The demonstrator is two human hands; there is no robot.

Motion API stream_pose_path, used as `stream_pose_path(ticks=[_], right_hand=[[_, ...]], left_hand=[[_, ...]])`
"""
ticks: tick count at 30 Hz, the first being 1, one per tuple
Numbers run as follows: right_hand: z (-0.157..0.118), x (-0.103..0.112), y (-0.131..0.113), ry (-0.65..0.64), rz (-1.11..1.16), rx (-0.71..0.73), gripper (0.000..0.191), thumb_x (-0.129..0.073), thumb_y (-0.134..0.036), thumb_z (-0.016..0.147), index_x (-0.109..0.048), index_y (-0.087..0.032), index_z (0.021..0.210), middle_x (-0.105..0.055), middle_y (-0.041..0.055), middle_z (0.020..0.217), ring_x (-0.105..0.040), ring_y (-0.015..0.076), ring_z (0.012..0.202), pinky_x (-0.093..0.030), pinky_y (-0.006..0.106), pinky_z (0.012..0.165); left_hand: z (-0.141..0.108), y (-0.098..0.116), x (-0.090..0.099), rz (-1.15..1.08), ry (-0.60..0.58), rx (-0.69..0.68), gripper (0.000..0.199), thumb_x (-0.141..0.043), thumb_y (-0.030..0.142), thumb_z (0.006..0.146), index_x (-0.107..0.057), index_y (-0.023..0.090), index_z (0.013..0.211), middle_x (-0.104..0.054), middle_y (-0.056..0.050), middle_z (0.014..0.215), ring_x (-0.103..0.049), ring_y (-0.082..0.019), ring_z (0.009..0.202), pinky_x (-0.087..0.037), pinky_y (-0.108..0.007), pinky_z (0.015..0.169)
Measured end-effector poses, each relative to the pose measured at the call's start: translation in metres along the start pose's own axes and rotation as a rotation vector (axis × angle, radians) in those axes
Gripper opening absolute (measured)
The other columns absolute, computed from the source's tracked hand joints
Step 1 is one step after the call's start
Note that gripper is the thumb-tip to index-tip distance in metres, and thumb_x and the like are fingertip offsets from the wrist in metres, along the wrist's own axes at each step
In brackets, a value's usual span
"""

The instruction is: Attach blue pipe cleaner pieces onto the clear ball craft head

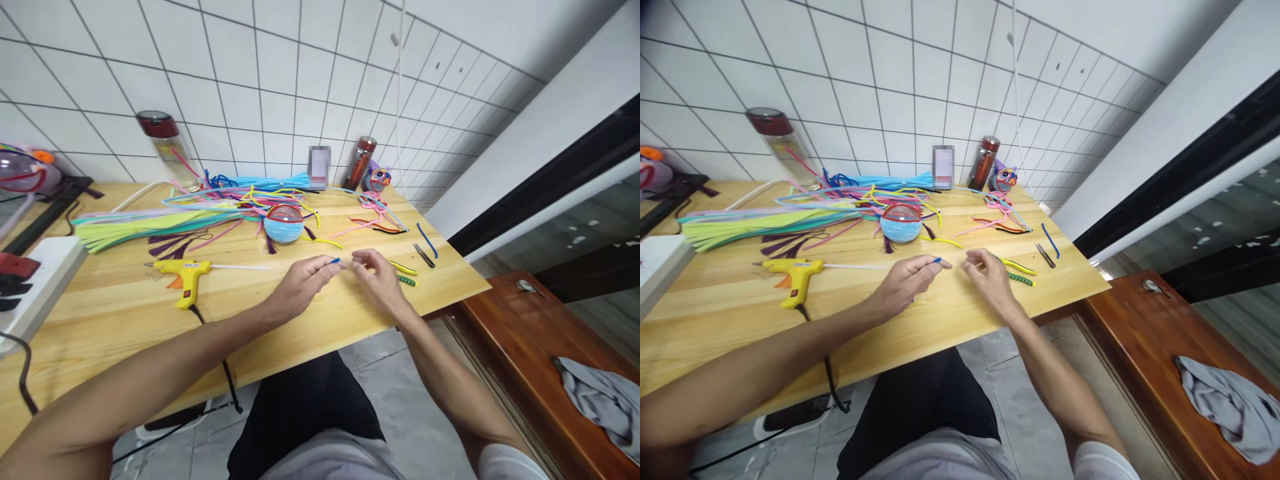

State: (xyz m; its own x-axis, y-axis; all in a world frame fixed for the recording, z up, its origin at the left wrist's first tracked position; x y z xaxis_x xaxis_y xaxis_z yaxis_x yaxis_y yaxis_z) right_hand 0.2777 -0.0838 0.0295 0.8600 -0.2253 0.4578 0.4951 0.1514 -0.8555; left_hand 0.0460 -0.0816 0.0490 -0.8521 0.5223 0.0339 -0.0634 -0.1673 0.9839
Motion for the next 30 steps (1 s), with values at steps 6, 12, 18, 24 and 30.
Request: stream_pose_path(ticks=[6, 12, 18, 24, 30], right_hand=[[0.014, 0.073, 0.071, 0.009, -0.724, 0.197, 0.058, -0.066, -0.054, 0.092, -0.070, -0.015, 0.134, -0.071, 0.0244, 0.139, -0.063, 0.0419, 0.131, -0.046, 0.061, 0.117], [0.007, 0.095, 0.104, -0.162, -0.945, 0.235, 0.061, -0.052, -0.051, 0.101, -0.065, -0.011, 0.145, -0.072, 0.0262, 0.133, -0.065, 0.0420, 0.124, -0.052, 0.058, 0.109], [0.011, 0.089, 0.097, -0.195, -1.018, 0.240, 0.059, -0.046, -0.050, 0.104, -0.067, -0.009, 0.142, -0.072, 0.0273, 0.120, -0.067, 0.0421, 0.114, -0.053, 0.057, 0.105], [0.011, 0.086, 0.075, -0.002, -0.441, 0.054, 0.060, -0.043, -0.069, 0.101, -0.074, -0.021, 0.117, -0.076, 0.0167, 0.112, -0.069, 0.0355, 0.108, -0.055, 0.051, 0.097], [-0.014, 0.036, 0.012, -0.168, 0.377, -0.328, 0.057, -0.083, -0.070, 0.075, -0.079, -0.021, 0.103, -0.073, 0.0054, 0.087, -0.063, 0.0194, 0.067, -0.048, 0.032, 0.060]], left_hand=[[0.006, 0.000, -0.004, -0.349, 0.044, 0.168, 0.033, -0.066, 0.052, 0.088, -0.055, 0.023, 0.097, -0.033, 0.010, 0.064, -0.023, -0.007, 0.050, -0.016, -0.022, 0.048], [0.006, 0.003, -0.004, -0.326, 0.028, 0.157, 0.034, -0.068, 0.052, 0.083, -0.052, 0.023, 0.093, -0.034, 0.010, 0.064, -0.024, -0.007, 0.050, -0.016, -0.022, 0.046], [0.007, -0.001, -0.004, -0.280, 0.067, 0.173, 0.039, -0.070, 0.057, 0.083, -0.054, 0.023, 0.094, -0.034, 0.010, 0.062, -0.026, -0.007, 0.049, -0.016, -0.024, 0.045], [0.009, -0.002, -0.002, -0.287, 0.085, 0.165, 0.035, -0.066, 0.055, 0.087, -0.051, 0.024, 0.092, -0.029, 0.012, 0.058, -0.023, -0.008, 0.046, -0.015, -0.025, 0.046], [0.010, 0.007, 0.002, -0.221, 0.182, 0.069, 0.030, -0.066, 0.049, 0.084, -0.053, 0.022, 0.087, -0.038, 0.009, 0.061, -0.032, -0.008, 0.054, -0.024, -0.025, 0.053]])
Point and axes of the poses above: each hand's wrist, its own z-axis towards the middle knuckle, its own x-axis out of the back of the hand, y = z × x, the point moved 1 cm from there along z, towards the middle knuckle
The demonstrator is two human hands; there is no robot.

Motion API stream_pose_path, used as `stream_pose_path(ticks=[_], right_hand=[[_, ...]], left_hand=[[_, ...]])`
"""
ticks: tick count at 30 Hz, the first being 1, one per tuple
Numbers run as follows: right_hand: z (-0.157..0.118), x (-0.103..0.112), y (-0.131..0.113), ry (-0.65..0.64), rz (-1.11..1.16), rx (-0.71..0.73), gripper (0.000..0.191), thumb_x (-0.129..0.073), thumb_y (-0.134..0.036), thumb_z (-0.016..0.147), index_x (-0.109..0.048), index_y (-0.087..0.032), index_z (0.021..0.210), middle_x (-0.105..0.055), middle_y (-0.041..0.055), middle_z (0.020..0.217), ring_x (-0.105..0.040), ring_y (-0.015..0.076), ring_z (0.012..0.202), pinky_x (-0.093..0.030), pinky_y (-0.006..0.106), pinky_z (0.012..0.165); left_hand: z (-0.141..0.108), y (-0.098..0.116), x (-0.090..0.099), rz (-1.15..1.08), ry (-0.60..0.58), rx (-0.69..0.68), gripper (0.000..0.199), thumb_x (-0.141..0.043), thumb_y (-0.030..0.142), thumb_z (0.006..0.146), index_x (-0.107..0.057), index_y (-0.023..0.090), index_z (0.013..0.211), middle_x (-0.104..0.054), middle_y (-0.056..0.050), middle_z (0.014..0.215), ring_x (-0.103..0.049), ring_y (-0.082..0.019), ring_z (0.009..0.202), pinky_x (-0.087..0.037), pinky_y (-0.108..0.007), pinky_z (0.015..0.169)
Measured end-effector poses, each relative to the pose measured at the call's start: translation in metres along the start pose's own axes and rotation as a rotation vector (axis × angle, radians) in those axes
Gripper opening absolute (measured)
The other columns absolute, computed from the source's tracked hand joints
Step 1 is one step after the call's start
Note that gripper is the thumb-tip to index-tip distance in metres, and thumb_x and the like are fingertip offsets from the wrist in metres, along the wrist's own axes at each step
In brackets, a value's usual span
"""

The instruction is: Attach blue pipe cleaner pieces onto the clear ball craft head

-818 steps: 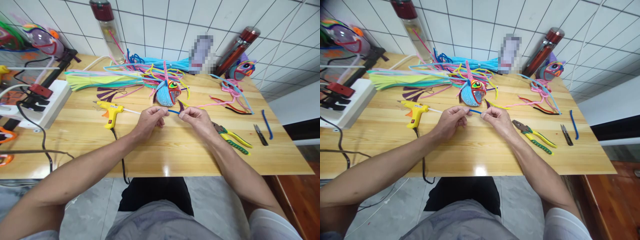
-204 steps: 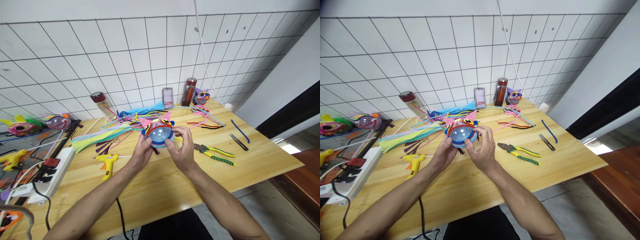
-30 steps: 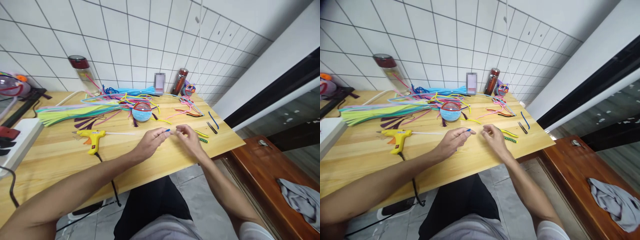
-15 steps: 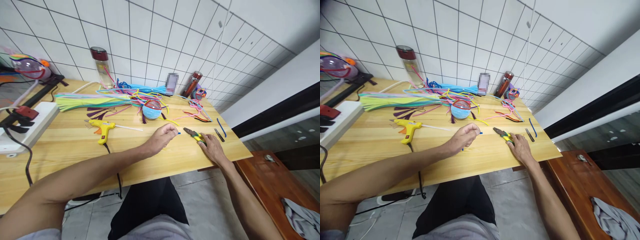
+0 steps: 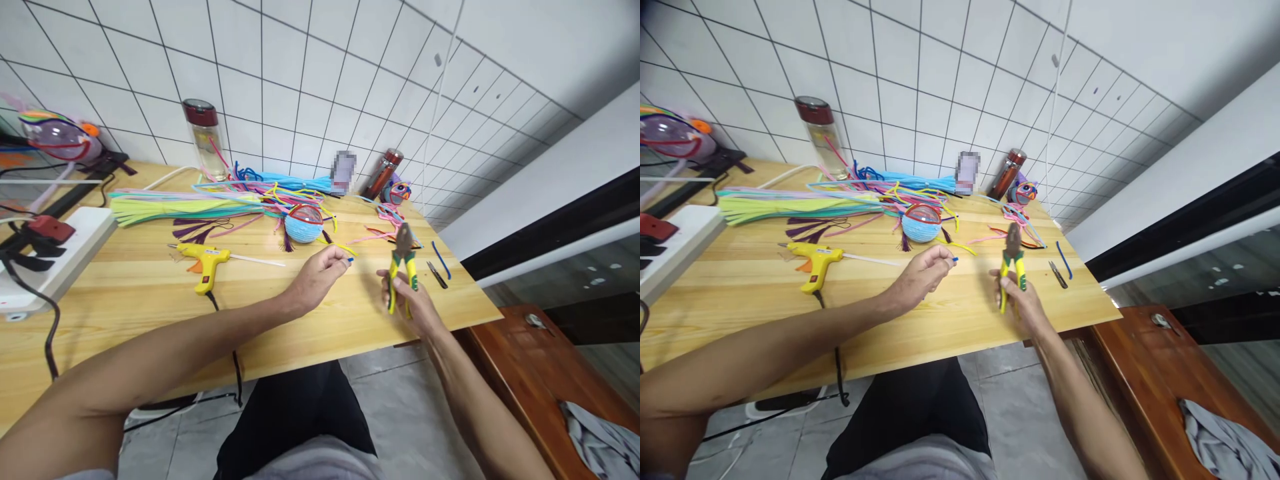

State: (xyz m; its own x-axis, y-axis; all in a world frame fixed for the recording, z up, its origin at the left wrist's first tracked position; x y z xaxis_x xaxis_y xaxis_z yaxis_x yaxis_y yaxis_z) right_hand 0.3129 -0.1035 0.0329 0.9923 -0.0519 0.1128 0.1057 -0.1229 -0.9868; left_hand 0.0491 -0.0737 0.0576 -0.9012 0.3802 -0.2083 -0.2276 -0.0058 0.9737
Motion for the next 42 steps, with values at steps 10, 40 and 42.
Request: stream_pose_path(ticks=[10, 40, 42], right_hand=[[-0.025, -0.065, -0.014, -0.168, 0.058, -0.060, 0.047, -0.084, -0.057, 0.079, -0.083, -0.019, 0.106, -0.082, 0.0141, 0.101, -0.077, 0.0276, 0.083, -0.038, 0.025, 0.044], [-0.039, -0.048, 0.000, 0.260, -1.166, 0.978, 0.074, -0.060, -0.018, 0.101, -0.034, -0.020, 0.170, -0.071, 0.0209, 0.137, -0.073, 0.0343, 0.125, -0.066, 0.047, 0.096], [-0.041, -0.047, -0.001, 0.286, -1.212, 0.989, 0.077, -0.060, -0.018, 0.100, -0.031, -0.018, 0.172, -0.071, 0.0213, 0.135, -0.073, 0.0346, 0.122, -0.067, 0.046, 0.094]], left_hand=[[0.001, 0.012, 0.001, 0.041, 0.052, -0.134, 0.014, -0.061, 0.034, 0.076, -0.057, 0.021, 0.080, -0.056, 0.004, 0.067, -0.052, -0.010, 0.064, -0.038, -0.024, 0.060], [-0.012, 0.014, 0.001, 0.281, -0.050, -0.273, 0.016, -0.054, 0.028, 0.098, -0.062, 0.019, 0.087, -0.067, -0.001, 0.081, -0.059, -0.014, 0.076, -0.045, -0.027, 0.070], [-0.013, 0.012, 0.000, 0.292, -0.054, -0.287, 0.017, -0.055, 0.029, 0.100, -0.063, 0.019, 0.088, -0.069, -0.001, 0.083, -0.060, -0.015, 0.077, -0.046, -0.028, 0.072]])
Point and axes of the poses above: each hand's wrist, its own z-axis towards the middle knuckle, its own x-axis out of the back of the hand, y = z × x, the point moved 1 cm from there along z, towards the middle knuckle
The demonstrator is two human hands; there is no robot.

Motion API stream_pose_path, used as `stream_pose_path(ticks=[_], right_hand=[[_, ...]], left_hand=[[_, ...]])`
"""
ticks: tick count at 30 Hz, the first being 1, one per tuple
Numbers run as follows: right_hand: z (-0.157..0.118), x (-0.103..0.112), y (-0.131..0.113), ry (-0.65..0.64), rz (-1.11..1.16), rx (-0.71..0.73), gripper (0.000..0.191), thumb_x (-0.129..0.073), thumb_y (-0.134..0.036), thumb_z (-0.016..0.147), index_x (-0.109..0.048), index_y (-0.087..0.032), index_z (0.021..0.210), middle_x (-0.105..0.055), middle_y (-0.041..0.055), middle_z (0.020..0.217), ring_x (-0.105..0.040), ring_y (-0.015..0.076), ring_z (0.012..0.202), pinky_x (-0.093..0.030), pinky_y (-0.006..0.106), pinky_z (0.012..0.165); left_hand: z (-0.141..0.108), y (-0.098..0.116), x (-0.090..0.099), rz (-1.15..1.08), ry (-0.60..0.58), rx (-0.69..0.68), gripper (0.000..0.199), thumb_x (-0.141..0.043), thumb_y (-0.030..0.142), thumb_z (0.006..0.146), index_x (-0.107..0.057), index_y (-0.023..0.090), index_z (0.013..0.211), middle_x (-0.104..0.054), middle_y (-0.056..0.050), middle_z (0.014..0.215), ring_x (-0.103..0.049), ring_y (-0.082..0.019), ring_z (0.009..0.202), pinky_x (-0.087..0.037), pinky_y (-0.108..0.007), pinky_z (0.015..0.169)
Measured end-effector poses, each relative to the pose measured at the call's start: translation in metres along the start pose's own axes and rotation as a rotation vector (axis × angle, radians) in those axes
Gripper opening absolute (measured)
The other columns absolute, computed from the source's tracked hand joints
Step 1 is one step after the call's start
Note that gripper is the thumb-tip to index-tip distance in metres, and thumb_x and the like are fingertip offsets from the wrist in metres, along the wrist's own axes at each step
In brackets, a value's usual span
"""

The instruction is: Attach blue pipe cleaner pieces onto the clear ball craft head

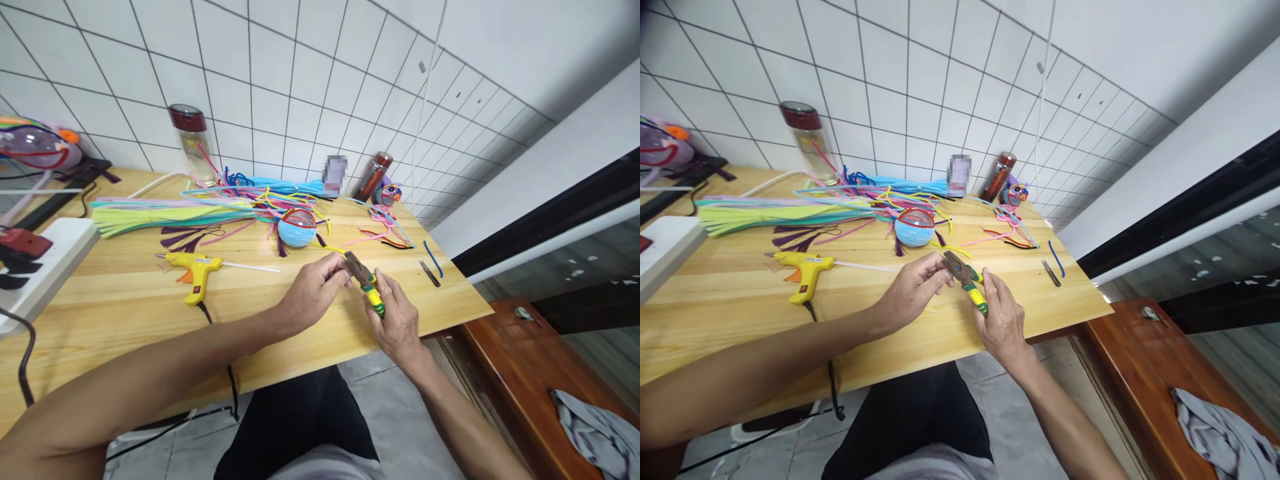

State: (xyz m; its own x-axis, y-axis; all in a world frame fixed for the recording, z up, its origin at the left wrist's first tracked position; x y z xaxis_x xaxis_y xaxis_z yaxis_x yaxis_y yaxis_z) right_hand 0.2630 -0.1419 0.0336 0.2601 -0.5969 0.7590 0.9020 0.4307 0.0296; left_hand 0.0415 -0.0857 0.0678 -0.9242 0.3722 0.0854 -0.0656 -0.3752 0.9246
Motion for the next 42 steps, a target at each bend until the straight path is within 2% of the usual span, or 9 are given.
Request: stream_pose_path(ticks=[7, 17, 23, 26, 29, 32, 37, 42], right_hand=[[-0.003, 0.007, 0.000, 0.030, -0.114, -0.002, 0.081, -0.061, -0.015, 0.097, -0.030, -0.014, 0.172, -0.073, 0.0206, 0.129, -0.074, 0.0321, 0.116, -0.066, 0.038, 0.086], [-0.005, 0.013, -0.003, 0.066, -0.084, 0.003, 0.074, -0.062, -0.009, 0.091, -0.043, -0.013, 0.162, -0.073, 0.0163, 0.120, -0.072, 0.0275, 0.108, -0.059, 0.032, 0.081], [-0.003, 0.014, -0.002, 0.072, -0.080, 0.025, 0.067, -0.059, -0.012, 0.095, -0.042, -0.016, 0.160, -0.073, 0.0166, 0.116, -0.071, 0.0300, 0.103, -0.055, 0.039, 0.084], [-0.004, 0.013, 0.000, 0.099, -0.048, 0.025, 0.058, -0.059, -0.018, 0.100, -0.043, -0.018, 0.156, -0.071, 0.0166, 0.114, -0.070, 0.0310, 0.103, -0.056, 0.043, 0.087], [-0.003, 0.015, 0.001, 0.144, 0.011, 0.026, 0.050, -0.059, -0.019, 0.101, -0.047, -0.020, 0.150, -0.069, 0.0150, 0.111, -0.070, 0.0294, 0.102, -0.059, 0.040, 0.082], [-0.001, 0.018, 0.001, 0.172, 0.075, 0.069, 0.044, -0.059, -0.017, 0.100, -0.049, -0.020, 0.143, -0.071, 0.0135, 0.108, -0.072, 0.0275, 0.099, -0.060, 0.037, 0.079], [0.005, 0.019, 0.006, 0.128, 0.148, 0.114, 0.028, -0.054, -0.011, 0.099, -0.056, -0.021, 0.124, -0.066, 0.0030, 0.084, -0.065, 0.0185, 0.065, -0.053, 0.030, 0.062], [0.008, 0.006, 0.014, 0.001, 0.242, 0.071, 0.031, -0.053, -0.009, 0.092, -0.059, -0.022, 0.120, -0.071, 0.0035, 0.086, -0.070, 0.0188, 0.069, -0.056, 0.028, 0.064]], left_hand=[[-0.006, 0.001, -0.002, 0.086, -0.002, -0.062, 0.017, -0.055, 0.022, 0.098, -0.065, 0.019, 0.085, -0.068, 0.000, 0.080, -0.060, -0.014, 0.074, -0.046, -0.027, 0.072], [-0.013, 0.003, -0.006, 0.139, -0.013, -0.140, 0.019, -0.055, 0.021, 0.099, -0.065, 0.021, 0.082, -0.065, 0.003, 0.072, -0.056, -0.011, 0.063, -0.047, -0.024, 0.067], [-0.015, 0.003, -0.006, 0.171, -0.008, -0.116, 0.020, -0.055, 0.024, 0.100, -0.065, 0.021, 0.083, -0.065, 0.001, 0.075, -0.057, -0.012, 0.064, -0.047, -0.025, 0.067], [-0.017, 0.005, -0.006, 0.191, -0.018, -0.200, 0.023, -0.055, 0.023, 0.101, -0.059, 0.021, 0.078, -0.062, 0.001, 0.074, -0.057, -0.012, 0.066, -0.047, -0.024, 0.067], [-0.020, 0.009, -0.006, 0.196, -0.051, -0.326, 0.021, -0.055, 0.020, 0.100, -0.056, 0.022, 0.079, -0.067, 0.000, 0.078, -0.061, -0.013, 0.070, -0.049, -0.025, 0.068], [-0.023, 0.014, -0.006, 0.203, -0.073, -0.369, 0.017, -0.055, 0.018, 0.101, -0.058, 0.023, 0.085, -0.072, -0.002, 0.084, -0.066, -0.015, 0.075, -0.051, -0.026, 0.072], [-0.024, 0.015, -0.008, 0.209, -0.084, -0.290, 0.022, -0.053, 0.024, 0.102, -0.058, 0.023, 0.081, -0.071, -0.003, 0.081, -0.064, -0.015, 0.073, -0.051, -0.026, 0.070], [-0.023, 0.008, -0.013, 0.167, -0.024, -0.112, 0.020, -0.054, 0.027, 0.101, -0.065, 0.020, 0.086, -0.066, 0.001, 0.075, -0.058, -0.012, 0.065, -0.047, -0.026, 0.068]])
Point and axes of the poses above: each hand's wrist, its own z-axis towards the middle knuckle, its own x-axis out of the back of the hand, y = z × x, the point moved 1 cm from there along z, towards the middle knuckle
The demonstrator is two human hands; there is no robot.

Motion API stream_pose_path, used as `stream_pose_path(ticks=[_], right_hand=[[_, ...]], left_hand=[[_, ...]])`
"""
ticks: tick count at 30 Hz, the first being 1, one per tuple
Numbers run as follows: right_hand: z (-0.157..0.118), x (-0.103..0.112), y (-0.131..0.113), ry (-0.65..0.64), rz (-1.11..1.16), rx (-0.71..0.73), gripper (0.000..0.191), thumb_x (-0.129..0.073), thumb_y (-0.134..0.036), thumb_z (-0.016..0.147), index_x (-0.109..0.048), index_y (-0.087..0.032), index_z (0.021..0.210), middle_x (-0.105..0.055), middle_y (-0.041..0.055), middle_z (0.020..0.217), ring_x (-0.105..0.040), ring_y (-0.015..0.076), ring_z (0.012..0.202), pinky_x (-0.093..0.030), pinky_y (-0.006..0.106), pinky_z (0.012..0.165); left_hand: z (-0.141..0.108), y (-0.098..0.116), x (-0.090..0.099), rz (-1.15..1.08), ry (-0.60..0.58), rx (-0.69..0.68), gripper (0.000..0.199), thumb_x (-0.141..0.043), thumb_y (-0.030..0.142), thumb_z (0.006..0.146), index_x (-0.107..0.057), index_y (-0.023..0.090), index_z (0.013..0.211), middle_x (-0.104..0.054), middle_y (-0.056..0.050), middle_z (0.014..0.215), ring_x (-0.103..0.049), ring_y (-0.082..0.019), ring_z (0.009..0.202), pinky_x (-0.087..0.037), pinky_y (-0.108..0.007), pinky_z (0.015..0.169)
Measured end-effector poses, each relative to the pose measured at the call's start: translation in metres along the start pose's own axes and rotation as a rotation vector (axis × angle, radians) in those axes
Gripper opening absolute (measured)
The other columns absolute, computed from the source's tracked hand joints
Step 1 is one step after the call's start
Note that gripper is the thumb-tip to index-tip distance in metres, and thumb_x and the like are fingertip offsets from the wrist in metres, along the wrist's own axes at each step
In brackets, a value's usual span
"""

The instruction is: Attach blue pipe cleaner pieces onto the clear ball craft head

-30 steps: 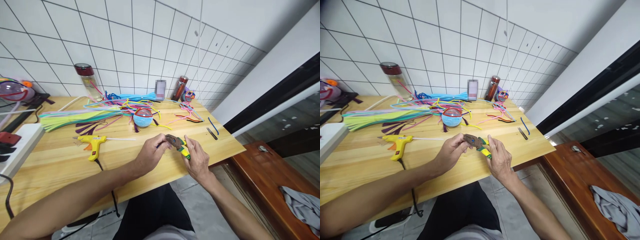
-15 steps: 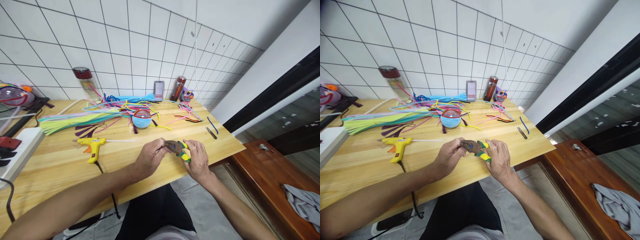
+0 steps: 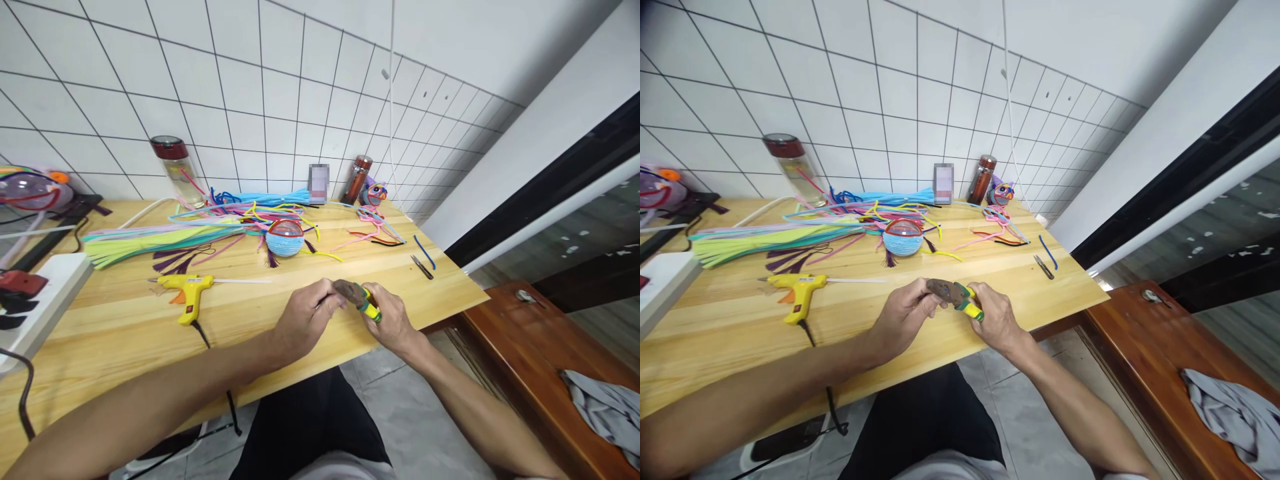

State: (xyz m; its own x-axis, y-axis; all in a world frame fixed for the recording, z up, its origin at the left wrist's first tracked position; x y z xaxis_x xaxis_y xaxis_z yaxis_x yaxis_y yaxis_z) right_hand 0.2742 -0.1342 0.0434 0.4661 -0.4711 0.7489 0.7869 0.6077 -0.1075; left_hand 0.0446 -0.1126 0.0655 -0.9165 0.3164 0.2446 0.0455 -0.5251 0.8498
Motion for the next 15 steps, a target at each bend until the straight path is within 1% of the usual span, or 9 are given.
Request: stream_pose_path(ticks=[2, 4, 6, 8, 10, 12, 15], right_hand=[[0.001, -0.003, 0.003, -0.056, 0.050, -0.037, 0.033, -0.054, -0.010, 0.090, -0.061, -0.022, 0.120, -0.075, 0.0048, 0.089, -0.073, 0.0204, 0.074, -0.059, 0.029, 0.067], [0.002, -0.004, 0.004, -0.099, 0.098, -0.060, 0.035, -0.055, -0.011, 0.092, -0.063, -0.021, 0.124, -0.078, 0.0065, 0.096, -0.077, 0.0215, 0.081, -0.062, 0.030, 0.074], [0.002, -0.003, 0.003, -0.135, 0.124, -0.084, 0.039, -0.056, -0.014, 0.096, -0.064, -0.021, 0.134, -0.082, 0.0087, 0.108, -0.081, 0.0231, 0.095, -0.065, 0.033, 0.084], [0.002, -0.002, 0.003, -0.166, 0.127, -0.111, 0.047, -0.057, -0.018, 0.099, -0.061, -0.022, 0.145, -0.082, 0.0109, 0.121, -0.081, 0.0252, 0.108, -0.066, 0.037, 0.093], [0.002, -0.001, 0.004, -0.183, 0.117, -0.135, 0.049, -0.057, -0.023, 0.101, -0.061, -0.021, 0.150, -0.081, 0.0129, 0.126, -0.080, 0.0272, 0.112, -0.066, 0.041, 0.096], [0.002, -0.001, 0.003, -0.187, 0.117, -0.157, 0.042, -0.058, -0.028, 0.104, -0.066, -0.020, 0.144, -0.082, 0.0139, 0.118, -0.080, 0.0283, 0.106, -0.066, 0.043, 0.093], [0.004, 0.001, 0.000, -0.203, 0.156, -0.257, 0.028, -0.058, -0.039, 0.106, -0.076, -0.021, 0.117, -0.080, 0.0104, 0.096, -0.076, 0.0264, 0.087, -0.064, 0.040, 0.083]], left_hand=[[0.001, -0.002, -0.001, -0.046, 0.010, 0.077, 0.021, -0.054, 0.029, 0.101, -0.066, 0.020, 0.087, -0.066, 0.001, 0.075, -0.057, -0.012, 0.065, -0.046, -0.026, 0.068], [0.004, -0.002, -0.001, -0.098, 0.006, 0.134, 0.022, -0.054, 0.032, 0.101, -0.066, 0.020, 0.088, -0.066, 0.001, 0.075, -0.056, -0.012, 0.064, -0.046, -0.026, 0.066], [0.007, -0.001, 0.001, -0.152, -0.003, 0.180, 0.023, -0.055, 0.034, 0.101, -0.066, 0.019, 0.088, -0.067, 0.000, 0.076, -0.055, -0.012, 0.064, -0.045, -0.026, 0.065], [0.010, 0.000, 0.003, -0.201, -0.012, 0.220, 0.023, -0.056, 0.037, 0.100, -0.065, 0.019, 0.088, -0.069, -0.001, 0.078, -0.055, -0.012, 0.064, -0.044, -0.026, 0.064], [0.011, 0.000, 0.005, -0.230, -0.017, 0.250, 0.023, -0.058, 0.038, 0.100, -0.064, 0.019, 0.088, -0.070, -0.001, 0.078, -0.055, -0.011, 0.063, -0.044, -0.026, 0.063], [0.012, 0.000, 0.005, -0.249, -0.019, 0.265, 0.023, -0.058, 0.038, 0.099, -0.064, 0.019, 0.088, -0.070, -0.001, 0.077, -0.054, -0.011, 0.063, -0.044, -0.026, 0.063], [0.013, -0.002, 0.004, -0.295, -0.024, 0.283, 0.022, -0.060, 0.039, 0.097, -0.062, 0.019, 0.088, -0.071, -0.001, 0.077, -0.053, -0.011, 0.061, -0.043, -0.026, 0.061]])
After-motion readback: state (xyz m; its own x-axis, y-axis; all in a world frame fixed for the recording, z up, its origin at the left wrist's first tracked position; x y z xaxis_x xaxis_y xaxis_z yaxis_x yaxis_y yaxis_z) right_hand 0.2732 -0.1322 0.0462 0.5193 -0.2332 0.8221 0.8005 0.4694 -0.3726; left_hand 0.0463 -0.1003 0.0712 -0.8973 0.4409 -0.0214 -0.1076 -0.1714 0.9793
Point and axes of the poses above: each hand's wrist, its own z-axis towards the middle knuckle, its own x-axis out of the back of the hand, y = z × x, the point moved 1 cm from there along z, towards the middle knuckle
